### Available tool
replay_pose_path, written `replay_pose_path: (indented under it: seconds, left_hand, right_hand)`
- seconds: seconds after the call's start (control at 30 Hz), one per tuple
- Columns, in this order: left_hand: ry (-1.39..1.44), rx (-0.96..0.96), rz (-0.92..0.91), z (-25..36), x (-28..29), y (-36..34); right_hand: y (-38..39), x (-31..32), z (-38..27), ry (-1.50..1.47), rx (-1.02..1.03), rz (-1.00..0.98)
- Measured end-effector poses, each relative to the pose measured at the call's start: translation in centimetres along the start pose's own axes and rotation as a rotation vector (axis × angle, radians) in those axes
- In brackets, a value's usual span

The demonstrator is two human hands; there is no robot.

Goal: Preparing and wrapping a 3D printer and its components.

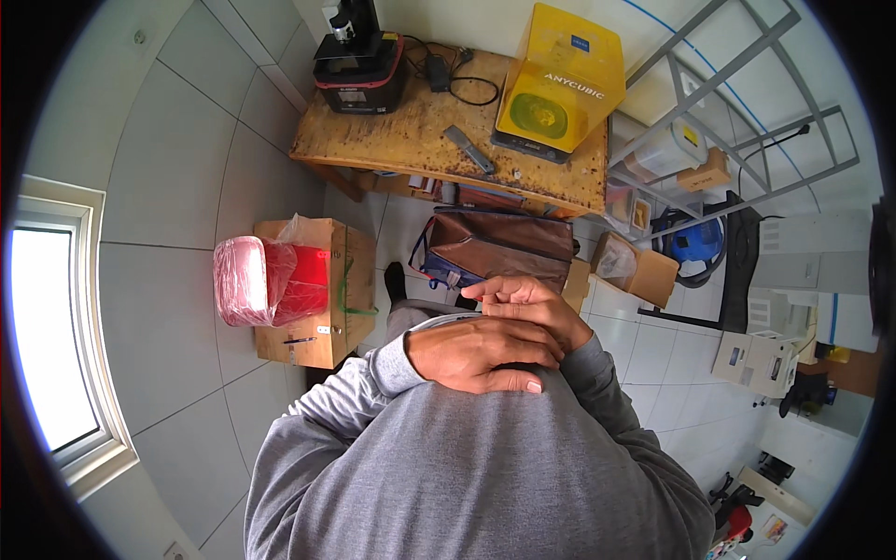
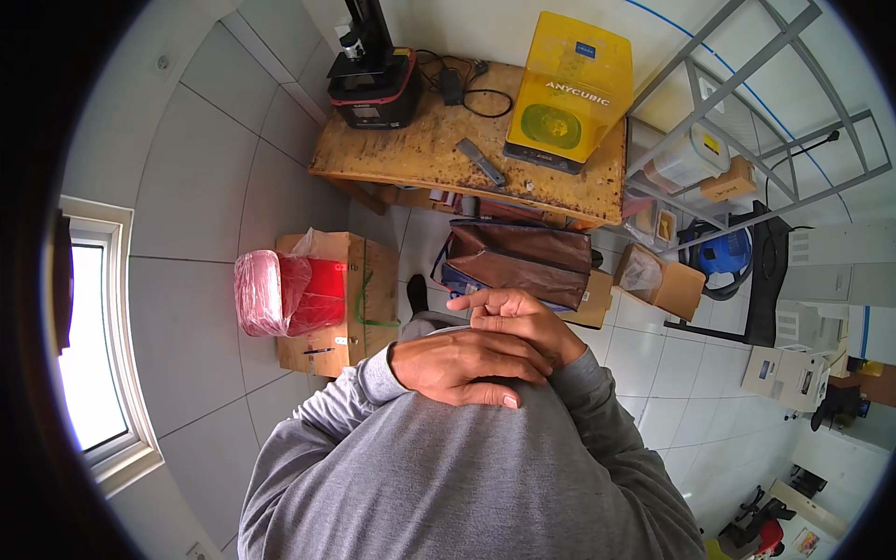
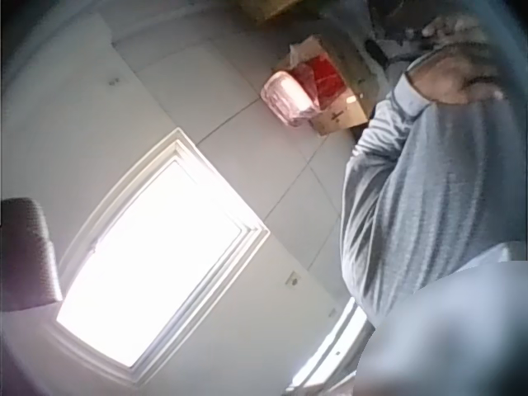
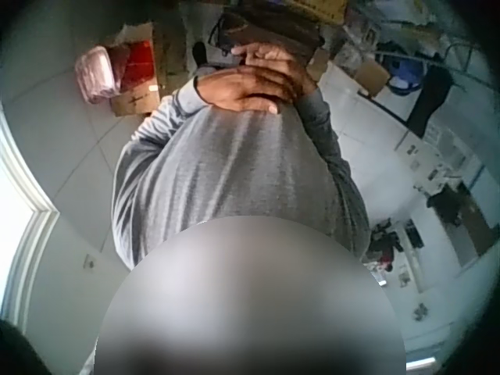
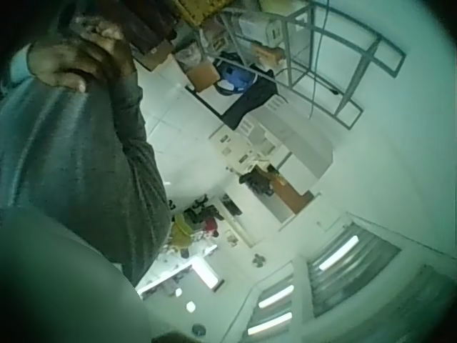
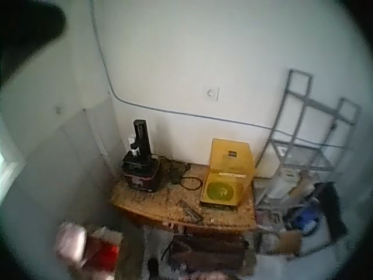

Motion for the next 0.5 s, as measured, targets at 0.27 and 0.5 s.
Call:
replay_pose_path:
  seconds: [0.27, 0.5]
  left_hand:
    - [-0.041, 0.002, 0.027, 0.4, -1.1, -1.0]
    - [-0.036, -0.002, 0.031, 0.5, -1.4, -1.6]
  right_hand:
    - [0.8, 0.2, -0.5, 0.051, -0.014, -0.083]
    - [1.5, 0.6, -0.8, 0.11, -0.011, -0.102]
Point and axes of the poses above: each hand's wrist, its own y-axis away from the middle knuckle, its own x-axis out of the back of the hand, z = x × y, the point moved 7 cm from there along -y, towards the middle knuckle, and after that the axes turned 1 degree about -y, right-handed, at the moved point
